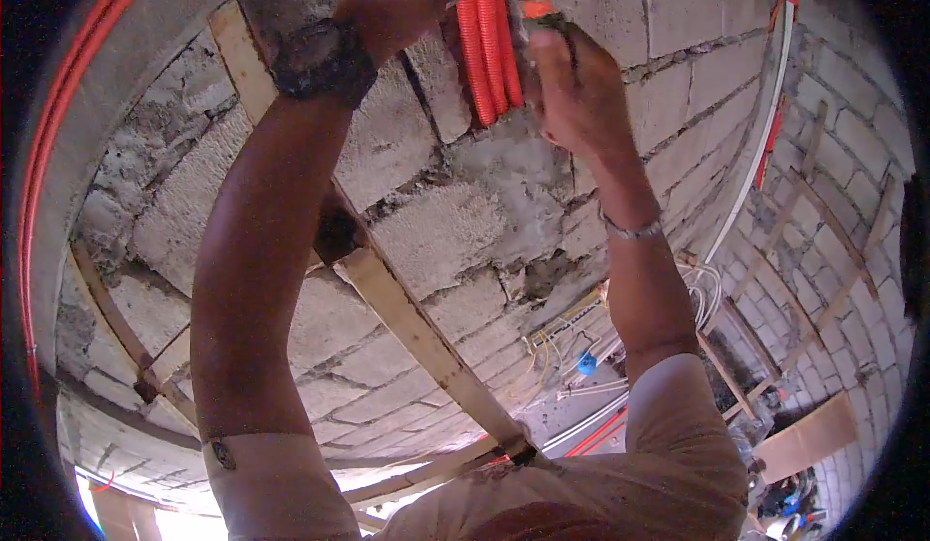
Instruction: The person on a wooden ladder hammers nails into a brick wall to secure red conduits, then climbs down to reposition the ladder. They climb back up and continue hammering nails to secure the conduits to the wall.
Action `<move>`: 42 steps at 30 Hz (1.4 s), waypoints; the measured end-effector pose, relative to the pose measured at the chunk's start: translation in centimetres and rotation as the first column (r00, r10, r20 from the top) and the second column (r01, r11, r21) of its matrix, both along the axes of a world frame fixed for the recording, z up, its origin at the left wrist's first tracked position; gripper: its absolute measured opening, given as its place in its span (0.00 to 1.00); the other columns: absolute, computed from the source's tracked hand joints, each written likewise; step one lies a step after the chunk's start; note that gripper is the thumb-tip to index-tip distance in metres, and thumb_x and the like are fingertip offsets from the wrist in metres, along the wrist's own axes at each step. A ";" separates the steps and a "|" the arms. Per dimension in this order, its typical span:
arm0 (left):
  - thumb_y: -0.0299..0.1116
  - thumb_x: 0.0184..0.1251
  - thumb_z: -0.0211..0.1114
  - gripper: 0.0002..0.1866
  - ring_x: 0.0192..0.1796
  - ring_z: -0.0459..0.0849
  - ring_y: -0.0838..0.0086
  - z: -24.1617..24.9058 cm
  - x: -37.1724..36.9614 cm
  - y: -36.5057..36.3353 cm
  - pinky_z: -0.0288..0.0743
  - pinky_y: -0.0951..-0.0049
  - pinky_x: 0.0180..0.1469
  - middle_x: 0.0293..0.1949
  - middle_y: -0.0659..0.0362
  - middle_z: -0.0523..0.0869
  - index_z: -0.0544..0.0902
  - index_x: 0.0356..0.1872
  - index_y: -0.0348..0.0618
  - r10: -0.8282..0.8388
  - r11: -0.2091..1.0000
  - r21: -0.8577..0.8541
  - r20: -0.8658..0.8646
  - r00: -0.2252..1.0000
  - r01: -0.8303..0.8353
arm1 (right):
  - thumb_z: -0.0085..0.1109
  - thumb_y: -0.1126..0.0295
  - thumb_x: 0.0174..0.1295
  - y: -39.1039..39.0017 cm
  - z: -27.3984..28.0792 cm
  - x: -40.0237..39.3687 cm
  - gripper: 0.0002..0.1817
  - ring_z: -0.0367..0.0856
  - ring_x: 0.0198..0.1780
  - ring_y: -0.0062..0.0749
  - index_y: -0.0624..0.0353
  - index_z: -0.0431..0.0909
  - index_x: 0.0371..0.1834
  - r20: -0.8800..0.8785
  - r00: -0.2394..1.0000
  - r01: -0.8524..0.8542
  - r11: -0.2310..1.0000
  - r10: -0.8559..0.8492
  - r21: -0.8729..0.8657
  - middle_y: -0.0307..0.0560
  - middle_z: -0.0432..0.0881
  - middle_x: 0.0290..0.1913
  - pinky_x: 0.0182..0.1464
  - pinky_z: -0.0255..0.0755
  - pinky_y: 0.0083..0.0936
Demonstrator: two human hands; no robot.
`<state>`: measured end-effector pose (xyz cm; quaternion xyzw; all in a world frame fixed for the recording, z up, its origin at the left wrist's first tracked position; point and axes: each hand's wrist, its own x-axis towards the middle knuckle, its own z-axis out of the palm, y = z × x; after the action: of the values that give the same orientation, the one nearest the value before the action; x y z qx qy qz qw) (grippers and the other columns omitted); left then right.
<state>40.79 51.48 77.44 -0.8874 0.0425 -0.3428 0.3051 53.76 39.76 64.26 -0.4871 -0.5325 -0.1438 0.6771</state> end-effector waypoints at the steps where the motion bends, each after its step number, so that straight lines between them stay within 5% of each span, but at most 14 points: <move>1: 0.37 0.69 0.52 0.15 0.42 0.81 0.54 0.1 -0.2 0.3 0.77 0.59 0.44 0.43 0.46 0.81 0.77 0.48 0.37 0.051 0.998 0.045 -0.016 0.999 -0.051 | 0.46 0.55 0.64 -1.4 0.6 -0.9 0.17 0.69 0.15 0.24 0.59 0.72 0.37 -0.096 0.993 -0.067 0.998 0.067 0.009 0.40 0.72 0.18 0.16 0.65 0.21; 6: 0.37 0.67 0.53 0.15 0.43 0.81 0.55 -0.3 0.3 1.8 0.77 0.60 0.44 0.44 0.47 0.81 0.79 0.46 0.38 -0.015 0.993 0.114 0.026 1.000 0.012 | 0.44 0.59 0.65 -5.0 1.6 -3.0 0.16 0.74 0.21 0.23 0.57 0.70 0.24 -0.292 0.825 -0.385 0.859 0.484 0.337 0.44 0.75 0.19 0.21 0.67 0.18; 9: 0.37 0.67 0.54 0.15 0.44 0.81 0.55 -0.1 0.2 0.6 0.77 0.60 0.45 0.45 0.47 0.81 0.80 0.45 0.38 0.016 1.000 0.000 0.015 1.000 -0.016 | 0.43 0.60 0.65 -1.9 0.3 -1.2 0.16 0.76 0.22 0.33 0.59 0.69 0.25 -0.023 0.993 -0.096 0.920 0.113 0.381 0.47 0.74 0.20 0.24 0.69 0.27; 12: 0.37 0.67 0.54 0.15 0.44 0.81 0.54 0.8 0.1 0.5 0.76 0.59 0.46 0.46 0.46 0.81 0.79 0.47 0.38 0.029 0.999 0.031 -0.050 0.998 -0.028 | 0.41 0.61 0.65 -1.4 1.0 0.2 0.17 0.73 0.30 0.58 0.64 0.71 0.30 -0.055 0.998 0.034 0.999 -0.033 0.010 0.57 0.74 0.26 0.36 0.69 0.44; 16: 0.36 0.67 0.54 0.15 0.42 0.82 0.53 0.1 0.5 1.7 0.77 0.57 0.45 0.44 0.46 0.81 0.77 0.50 0.40 -0.024 0.981 0.193 0.032 0.999 0.017 | 0.45 0.53 0.65 -7.4 1.5 -3.0 0.18 0.76 0.26 0.44 0.59 0.70 0.40 -0.443 0.794 -0.296 0.902 0.415 0.315 0.46 0.76 0.25 0.30 0.70 0.40; 21: 0.35 0.68 0.51 0.15 0.41 0.81 0.55 0.8 -0.2 -2.7 0.76 0.59 0.42 0.41 0.47 0.81 0.74 0.50 0.37 0.166 0.962 -0.231 0.073 0.983 -0.145 | 0.44 0.36 0.57 -7.5 -4.8 -0.5 0.31 0.63 0.16 0.28 0.54 0.67 0.47 -0.135 0.608 -0.673 0.598 0.782 0.436 0.42 0.70 0.21 0.16 0.65 0.26; 23: 0.35 0.68 0.51 0.15 0.39 0.81 0.57 1.3 -0.1 -2.8 0.76 0.60 0.40 0.39 0.47 0.80 0.74 0.49 0.36 0.312 0.883 -0.411 0.156 0.937 -0.226 | 0.47 0.33 0.54 -9.0 -7.6 -4.5 0.33 0.63 0.15 0.27 0.54 0.66 0.43 -0.463 0.658 -0.442 0.802 0.594 0.402 0.41 0.69 0.19 0.16 0.66 0.27; 25: 0.35 0.68 0.49 0.13 0.33 0.80 0.60 1.2 -0.8 -0.4 0.75 0.62 0.36 0.33 0.49 0.78 0.74 0.46 0.37 -0.090 0.829 -0.505 0.304 0.948 0.240 | 0.52 0.39 0.57 -9.7 -10.6 -7.2 0.29 0.69 0.14 0.28 0.57 0.70 0.39 -0.507 0.546 -0.489 0.745 0.667 0.454 0.42 0.71 0.16 0.17 0.66 0.26; 30: 0.38 0.68 0.52 0.14 0.34 0.79 0.67 2.4 -0.4 1.0 0.74 0.66 0.38 0.35 0.51 0.79 0.77 0.47 0.42 -0.043 0.908 -0.335 0.525 0.850 0.253 | 0.56 0.58 0.58 -11.4 -23.0 -13.5 0.14 0.74 0.27 0.24 0.58 0.73 0.34 -0.686 0.542 -0.708 0.703 0.484 -0.063 0.42 0.77 0.26 0.24 0.68 0.23; 31: 0.41 0.68 0.54 0.15 0.41 0.81 0.68 2.5 -0.3 1.3 0.74 0.67 0.43 0.43 0.51 0.82 0.79 0.47 0.44 0.046 0.925 -0.342 0.538 0.842 0.168 | 0.50 0.54 0.65 -12.1 -18.7 -14.4 0.19 0.71 0.24 0.25 0.60 0.67 0.46 -0.588 0.175 -0.871 0.402 0.789 0.281 0.44 0.74 0.26 0.25 0.65 0.23; 32: 0.41 0.68 0.54 0.15 0.41 0.81 0.68 2.3 -0.1 1.5 0.74 0.67 0.43 0.43 0.51 0.82 0.79 0.47 0.44 0.034 0.928 -0.330 0.535 0.844 0.171 | 0.47 0.55 0.67 -11.9 -21.6 -14.6 0.17 0.69 0.27 0.23 0.58 0.68 0.46 -0.649 0.166 -0.956 0.284 0.742 0.080 0.43 0.73 0.29 0.27 0.64 0.21; 35: 0.40 0.60 0.59 0.15 0.38 0.83 0.54 2.1 -0.1 0.8 0.75 0.63 0.38 0.31 0.44 0.82 0.80 0.39 0.38 -0.085 0.840 -0.383 0.606 0.791 0.384 | 0.46 0.59 0.68 -12.1 -18.9 -15.5 0.14 0.68 0.30 0.22 0.56 0.68 0.49 -0.558 0.478 -0.840 0.538 0.678 -0.067 0.42 0.73 0.33 0.27 0.63 0.21; 39: 0.43 0.59 0.60 0.16 0.33 0.84 0.57 1.5 0.0 -1.4 0.76 0.62 0.36 0.28 0.47 0.83 0.82 0.33 0.38 0.267 0.825 -0.565 0.350 0.898 -0.025 | 0.51 0.67 0.65 -8.2 -19.3 -10.4 0.10 0.72 0.23 0.22 0.57 0.68 0.47 -0.120 0.861 -0.485 0.869 0.494 0.096 0.40 0.75 0.31 0.23 0.69 0.22; 42: 0.44 0.58 0.61 0.15 0.31 0.84 0.58 1.4 0.2 1.5 0.77 0.63 0.37 0.26 0.49 0.83 0.84 0.31 0.41 0.219 0.883 -0.458 0.205 0.954 -0.104 | 0.52 0.58 0.64 -8.3 -7.3 -5.1 0.13 0.69 0.18 0.19 0.55 0.67 0.35 -0.635 0.624 -0.500 0.857 0.455 0.123 0.33 0.68 0.18 0.19 0.64 0.20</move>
<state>40.96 52.96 78.89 -0.8833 -0.1502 -0.4259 0.1261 48.63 31.50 56.98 -0.3689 -0.3816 0.2345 0.8144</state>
